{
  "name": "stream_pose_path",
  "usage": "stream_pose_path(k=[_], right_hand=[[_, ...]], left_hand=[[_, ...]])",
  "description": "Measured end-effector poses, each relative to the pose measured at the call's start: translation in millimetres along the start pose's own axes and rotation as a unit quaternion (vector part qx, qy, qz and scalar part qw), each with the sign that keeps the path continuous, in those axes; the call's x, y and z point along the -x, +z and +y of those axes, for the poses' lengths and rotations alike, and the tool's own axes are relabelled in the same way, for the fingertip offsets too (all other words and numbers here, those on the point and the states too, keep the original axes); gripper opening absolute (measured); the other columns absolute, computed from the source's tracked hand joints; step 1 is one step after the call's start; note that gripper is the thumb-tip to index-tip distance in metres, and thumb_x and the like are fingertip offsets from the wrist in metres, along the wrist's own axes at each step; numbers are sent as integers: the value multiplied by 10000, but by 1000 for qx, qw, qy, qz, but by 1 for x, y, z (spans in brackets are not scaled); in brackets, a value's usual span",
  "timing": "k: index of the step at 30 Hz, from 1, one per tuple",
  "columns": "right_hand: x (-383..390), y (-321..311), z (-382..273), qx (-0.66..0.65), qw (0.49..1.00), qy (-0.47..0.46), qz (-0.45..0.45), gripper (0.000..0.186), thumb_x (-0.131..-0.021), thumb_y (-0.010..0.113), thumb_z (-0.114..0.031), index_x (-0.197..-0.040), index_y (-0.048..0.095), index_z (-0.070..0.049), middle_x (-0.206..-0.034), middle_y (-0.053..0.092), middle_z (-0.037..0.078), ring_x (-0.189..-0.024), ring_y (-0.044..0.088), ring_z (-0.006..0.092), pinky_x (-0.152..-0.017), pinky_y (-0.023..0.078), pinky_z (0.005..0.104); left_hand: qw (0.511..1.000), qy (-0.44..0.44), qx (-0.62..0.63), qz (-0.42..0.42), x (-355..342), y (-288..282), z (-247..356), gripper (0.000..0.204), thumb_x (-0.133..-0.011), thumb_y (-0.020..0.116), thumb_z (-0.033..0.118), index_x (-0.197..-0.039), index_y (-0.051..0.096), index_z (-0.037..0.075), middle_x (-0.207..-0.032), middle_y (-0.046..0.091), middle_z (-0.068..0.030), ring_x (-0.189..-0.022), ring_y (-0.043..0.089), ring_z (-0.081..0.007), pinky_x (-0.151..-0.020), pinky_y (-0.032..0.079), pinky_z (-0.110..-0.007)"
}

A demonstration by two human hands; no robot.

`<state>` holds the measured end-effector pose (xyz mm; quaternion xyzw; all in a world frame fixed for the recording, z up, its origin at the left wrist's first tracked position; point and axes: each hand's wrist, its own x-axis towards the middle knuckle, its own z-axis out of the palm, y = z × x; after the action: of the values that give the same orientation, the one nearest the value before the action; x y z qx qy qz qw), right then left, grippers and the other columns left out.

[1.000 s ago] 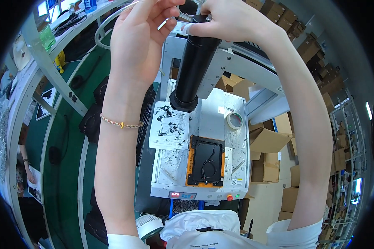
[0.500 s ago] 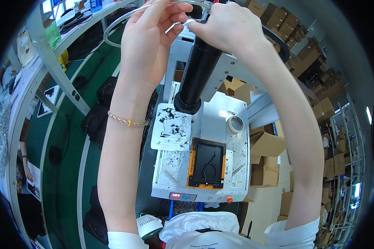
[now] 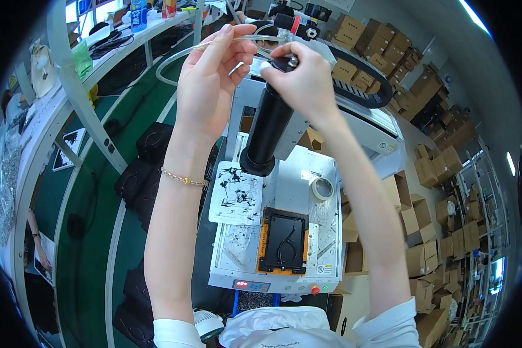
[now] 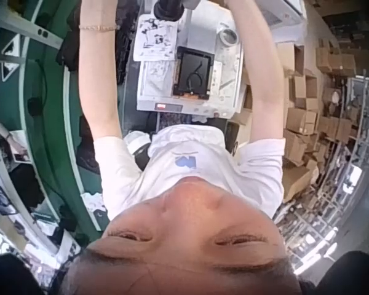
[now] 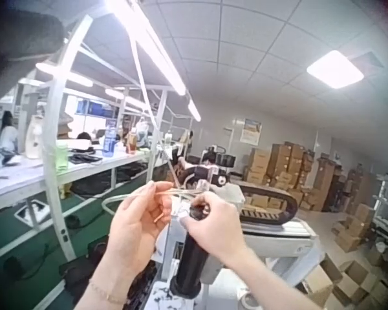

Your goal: Replacing an empty sealant tube in an industrial dispensing machine and preparing it for use.

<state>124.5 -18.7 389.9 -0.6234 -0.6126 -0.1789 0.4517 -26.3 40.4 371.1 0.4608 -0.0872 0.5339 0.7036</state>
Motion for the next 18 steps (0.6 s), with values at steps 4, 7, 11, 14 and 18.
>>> stream_pose_path(k=[4,7,11,14,18], right_hand=[[3,4,-23,70,994,73,37,566,-627,780,-329,-1037,612,23,-840,683,180,-758,687,287,-725,538,342],[0,-11,-2,-190,977,96,-34,564,-704,788,-302,-1085,576,56,-910,694,141,-813,672,193,-746,527,301],[4,-14,18,-423,897,107,-73,531,-766,757,-174,-1178,506,47,-991,688,108,-896,648,149,-833,505,267],[12,6,13,-469,876,109,-14,512,-757,764,-118,-1182,505,0,-965,679,85,-862,635,133,-788,501,254],[21,30,-13,-173,960,84,205,487,-703,820,-211,-1036,520,-21,-834,635,98,-773,638,197,-723,500,307]], left_hand=[[999,11,-30,-2,-1,1,6,337,-1011,452,268,-1147,606,0,-808,563,-4,-790,534,-85,-737,437,-237],[999,-34,-20,35,3,1,4,315,-1015,439,246,-1122,594,-6,-795,550,-1,-768,511,-83,-715,426,-240],[998,-41,-17,37,4,8,5,314,-1016,439,237,-1121,598,-13,-791,546,0,-761,506,-77,-712,425,-238],[998,-39,-9,49,3,8,8,319,-1017,440,240,-1124,599,-16,-792,544,0,-757,502,-75,-709,424,-241],[998,-36,-2,43,1,9,6,321,-1017,444,240,-1127,598,-19,-795,544,-1,-755,502,-78,-707,423,-243]])
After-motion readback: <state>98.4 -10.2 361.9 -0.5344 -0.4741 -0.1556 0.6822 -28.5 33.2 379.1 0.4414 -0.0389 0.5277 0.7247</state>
